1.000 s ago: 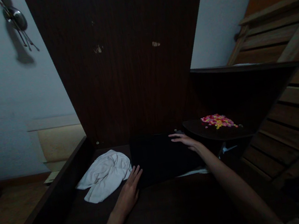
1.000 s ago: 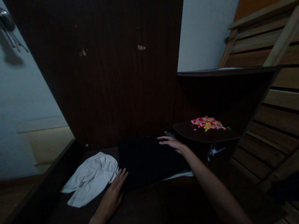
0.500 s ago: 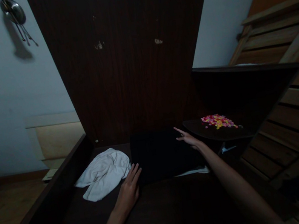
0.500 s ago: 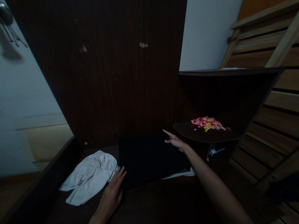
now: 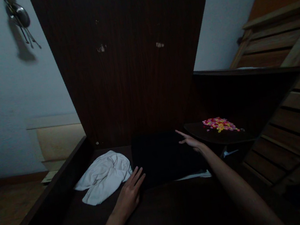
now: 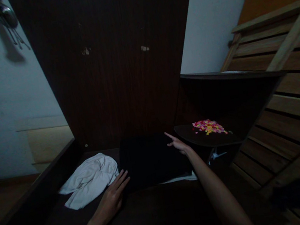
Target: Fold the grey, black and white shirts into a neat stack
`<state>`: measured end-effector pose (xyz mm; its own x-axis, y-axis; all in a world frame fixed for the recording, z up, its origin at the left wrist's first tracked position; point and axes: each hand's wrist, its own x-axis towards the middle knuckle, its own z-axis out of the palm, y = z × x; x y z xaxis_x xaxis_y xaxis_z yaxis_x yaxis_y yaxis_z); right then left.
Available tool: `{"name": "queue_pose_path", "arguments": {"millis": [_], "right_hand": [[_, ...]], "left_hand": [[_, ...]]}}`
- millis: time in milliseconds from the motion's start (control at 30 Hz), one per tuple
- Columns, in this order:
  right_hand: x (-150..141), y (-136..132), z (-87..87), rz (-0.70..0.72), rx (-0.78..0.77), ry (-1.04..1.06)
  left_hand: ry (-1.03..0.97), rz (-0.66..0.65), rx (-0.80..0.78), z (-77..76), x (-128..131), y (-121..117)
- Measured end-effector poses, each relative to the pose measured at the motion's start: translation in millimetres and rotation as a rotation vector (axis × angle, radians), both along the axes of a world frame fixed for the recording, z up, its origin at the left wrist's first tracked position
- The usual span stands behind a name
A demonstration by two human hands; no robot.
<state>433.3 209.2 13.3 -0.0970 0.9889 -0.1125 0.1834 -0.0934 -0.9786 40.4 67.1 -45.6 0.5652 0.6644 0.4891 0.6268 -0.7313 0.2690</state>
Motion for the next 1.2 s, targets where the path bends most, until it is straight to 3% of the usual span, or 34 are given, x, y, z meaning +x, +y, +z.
{"name": "queue_pose_path", "arguments": {"millis": [133,233,300,433,567,733,967,1067,1200], "right_hand": [[-1,-1,-17.5,-0.033,0.001,-0.063],[0,0,-21.6,-0.004,0.031,-0.055],[0,0,-22.0,0.022,0.043,-0.051],[-1,-1,-22.3,0.029,0.171,-0.054],[-4,-7,-18.3,0.002,0.251,-0.022],[-9,-17,-8.4,-0.025,0.288,0.032],[-13,-22,-5.3,-0.031,0.295,0.044],[-15,-24,0.6,-0.034,0.282,0.05],[-16,-25,12.2,-0.012,0.314,0.102]], "left_hand": [[-0.105,-0.041,-0.17,16.0,-6,19],[-0.203,-0.011,-0.22,39.7,-4,59],[-0.219,0.083,-0.22,57.0,5,94],[-0.041,0.158,-0.301,85.2,32,159],[0.078,0.141,-0.425,100.5,45,195],[0.077,0.072,-0.546,110.4,44,211],[0.009,-0.074,-0.629,124.9,47,211],[0.043,-0.114,-0.616,130.4,53,210],[0.153,-0.058,-0.552,134.5,61,211]]}}
